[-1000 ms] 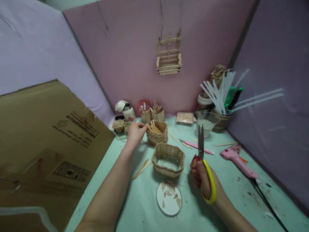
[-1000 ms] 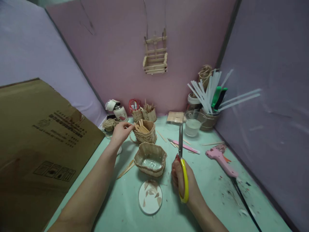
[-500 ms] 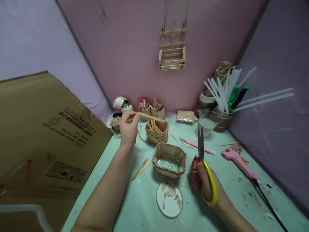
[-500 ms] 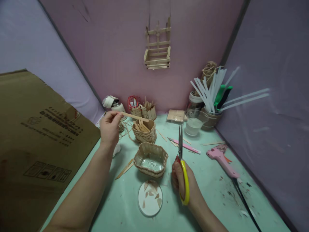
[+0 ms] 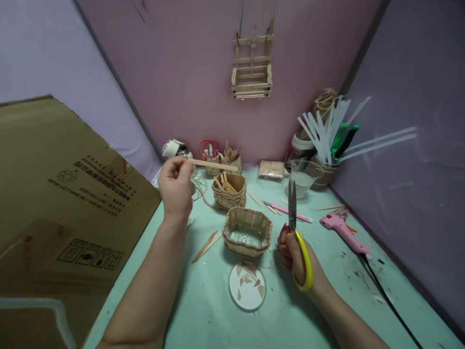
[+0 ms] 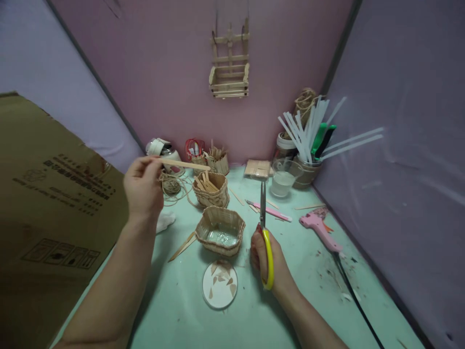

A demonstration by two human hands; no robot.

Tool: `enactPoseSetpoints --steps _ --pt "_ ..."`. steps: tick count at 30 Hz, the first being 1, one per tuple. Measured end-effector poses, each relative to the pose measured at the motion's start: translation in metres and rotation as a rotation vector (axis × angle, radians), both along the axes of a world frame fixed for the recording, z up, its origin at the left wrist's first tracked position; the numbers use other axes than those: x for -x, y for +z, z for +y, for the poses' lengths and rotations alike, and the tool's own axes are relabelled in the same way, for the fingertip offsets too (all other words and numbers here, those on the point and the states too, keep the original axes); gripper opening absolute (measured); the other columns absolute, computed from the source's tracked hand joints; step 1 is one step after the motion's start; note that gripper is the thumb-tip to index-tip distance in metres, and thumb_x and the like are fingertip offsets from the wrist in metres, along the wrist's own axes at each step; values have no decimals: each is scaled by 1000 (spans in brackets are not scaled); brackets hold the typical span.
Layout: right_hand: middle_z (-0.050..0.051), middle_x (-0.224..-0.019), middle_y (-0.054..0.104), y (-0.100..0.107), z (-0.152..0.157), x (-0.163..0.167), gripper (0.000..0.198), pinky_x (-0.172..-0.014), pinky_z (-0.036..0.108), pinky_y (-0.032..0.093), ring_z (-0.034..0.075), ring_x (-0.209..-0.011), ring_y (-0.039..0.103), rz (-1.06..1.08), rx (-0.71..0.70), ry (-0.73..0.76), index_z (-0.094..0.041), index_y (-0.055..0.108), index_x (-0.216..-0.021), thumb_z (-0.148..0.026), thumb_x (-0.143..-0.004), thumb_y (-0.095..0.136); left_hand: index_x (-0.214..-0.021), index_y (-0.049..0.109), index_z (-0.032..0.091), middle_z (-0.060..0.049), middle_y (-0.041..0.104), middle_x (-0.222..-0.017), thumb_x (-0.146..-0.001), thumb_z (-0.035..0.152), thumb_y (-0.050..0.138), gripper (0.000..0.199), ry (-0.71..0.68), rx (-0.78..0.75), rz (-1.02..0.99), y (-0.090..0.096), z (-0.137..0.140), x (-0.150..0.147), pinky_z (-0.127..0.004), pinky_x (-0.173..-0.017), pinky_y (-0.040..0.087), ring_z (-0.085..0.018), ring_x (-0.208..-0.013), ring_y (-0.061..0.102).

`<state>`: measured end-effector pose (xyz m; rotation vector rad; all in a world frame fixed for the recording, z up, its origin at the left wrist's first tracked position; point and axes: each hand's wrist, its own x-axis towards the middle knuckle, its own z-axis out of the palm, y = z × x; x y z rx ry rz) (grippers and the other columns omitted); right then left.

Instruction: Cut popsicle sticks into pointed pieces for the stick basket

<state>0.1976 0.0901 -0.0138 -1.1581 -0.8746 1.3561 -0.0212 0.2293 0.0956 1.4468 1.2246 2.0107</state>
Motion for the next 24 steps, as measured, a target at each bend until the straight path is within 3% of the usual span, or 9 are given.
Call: enactPoseSetpoints --steps 2,4,8,12,15,18,20,24 --pt "-12 -51 22 -1 1 -1 50 -38 20 18 7 -40 19 -41 -24 -14 -25 32 -70 -72 -79 47 -74 53 20 0 61 -86 -73 22 57 5 -133 -76 -192 12 -11 -3 -26 -72 49 -12 -75 62" --pt "-12 -51 24 -3 2 -4 48 -38 20 19 7 -40 20 -80 -45 -37 -25 34 -71 -69 -81 47 -72 49 20 0 63 -86 -72 19 56 7 -271 -55 -277 23 -23 -5 -29 -70 52 -13 -72 64" --pt "-7 -63 43 -3 4 -7 45 -42 22 26 8 -46 31 -142 -122 -94 -24 38 -74 -58 -71 67 -73 49 21 1 62 -71 -73 19 55 7 -460 187 -223 27 -42 1 -28 -58 53 -12 -58 61" --pt "-5 -73 48 -3 1 -7 47 -45 23 27 9 -50 31 -254 -174 -85 -24 43 -86 -42 -62 79 -72 53 20 2 59 -67 -72 22 59 6 -594 596 6 11 -51 14 -23 -57 52 -10 -58 57" --pt "-9 -65 35 -3 -3 -5 56 -47 23 27 11 -52 30 -383 -169 -65 -24 48 -107 -37 -63 80 -71 57 19 -5 65 -90 -74 28 61 10 -615 796 165 -4 -56 24 -29 -74 55 -17 -87 62" --pt "-9 -67 34 -2 -5 -2 70 -50 24 29 12 -54 31 -490 -134 -76 -25 45 -123 -35 -63 80 -72 59 19 -10 60 -118 -74 32 62 13 -667 936 135 -17 -62 28 -36 -78 56 -25 -108 58" --pt "-8 -67 37 -1 -5 0 72 -51 25 30 12 -54 32 -567 -102 -89 -25 43 -128 -36 -65 79 -72 58 19 -10 58 -121 -75 32 61 14 -760 1025 79 -24 -68 27 -38 -78 56 -25 -106 60" --pt "-6 -68 45 0 -3 0 62 -54 26 34 14 -56 38 -631 -69 -95 -23 46 -124 -33 -69 74 -70 54 19 -6 64 -102 -75 27 59 11 -870 1099 9 -31 -78 13 -36 -80 54 -18 -89 63"
